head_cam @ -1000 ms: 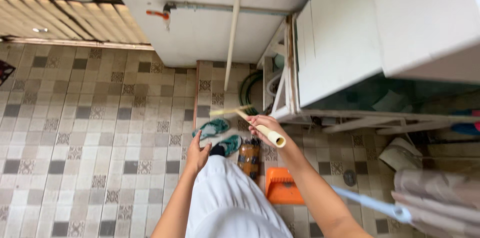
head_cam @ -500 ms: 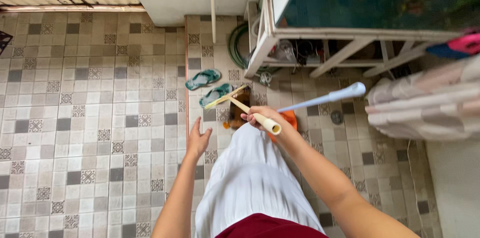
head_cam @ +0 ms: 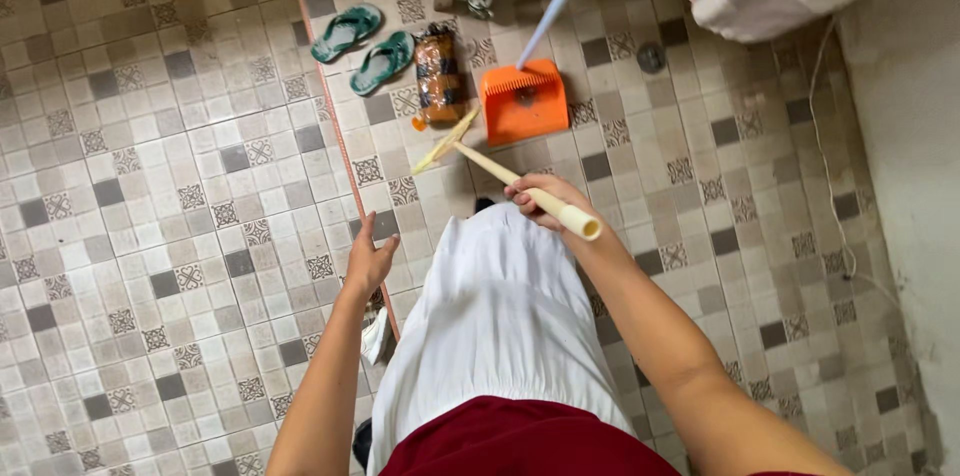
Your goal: The person picks up white shoes and places them on a rack by hand, then uses a broom to sweep the floor of a garage area containing a motorbike and bicycles.
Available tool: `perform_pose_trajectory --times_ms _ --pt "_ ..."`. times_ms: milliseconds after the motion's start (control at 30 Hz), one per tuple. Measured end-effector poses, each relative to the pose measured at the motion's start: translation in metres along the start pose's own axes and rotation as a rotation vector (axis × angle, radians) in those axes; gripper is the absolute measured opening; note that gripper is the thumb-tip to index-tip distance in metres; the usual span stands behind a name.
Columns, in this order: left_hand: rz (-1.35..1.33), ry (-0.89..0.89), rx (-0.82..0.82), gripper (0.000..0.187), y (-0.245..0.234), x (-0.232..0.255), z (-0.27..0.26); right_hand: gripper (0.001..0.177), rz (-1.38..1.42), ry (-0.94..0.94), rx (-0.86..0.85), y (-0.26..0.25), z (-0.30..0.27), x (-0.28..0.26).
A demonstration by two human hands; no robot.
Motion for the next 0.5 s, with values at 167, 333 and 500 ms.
perform_pose_trajectory --times_ms 167,333,500 --pt "-0.096 -0.191 -0.129 0.079 0.046 0.036 -0.029 0.024 0.056 -0.164 0.221 -0.069 -0.112 -0.018" --pt "-0.062 -0.208 -0.181 0.077 0.11 0.069 -0.046 0.025 -0.238 -0.414 0.55 -0.129 -0.193 -0.042" --pt "-0.037 0.028 -0.11 0.075 0.189 0.122 -0.023 0.018 -0.037 -0.411 0.627 -0.274 -0.208 -0.069"
Point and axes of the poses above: each hand's wrist, its own z-axis towards the middle knuckle, its own y-axis out of the palm, x = y × z, the point moved 10 cm from there along z, towards the middle knuckle, and after that the axes turned 8 degrees about y, right-handed, at the moved point
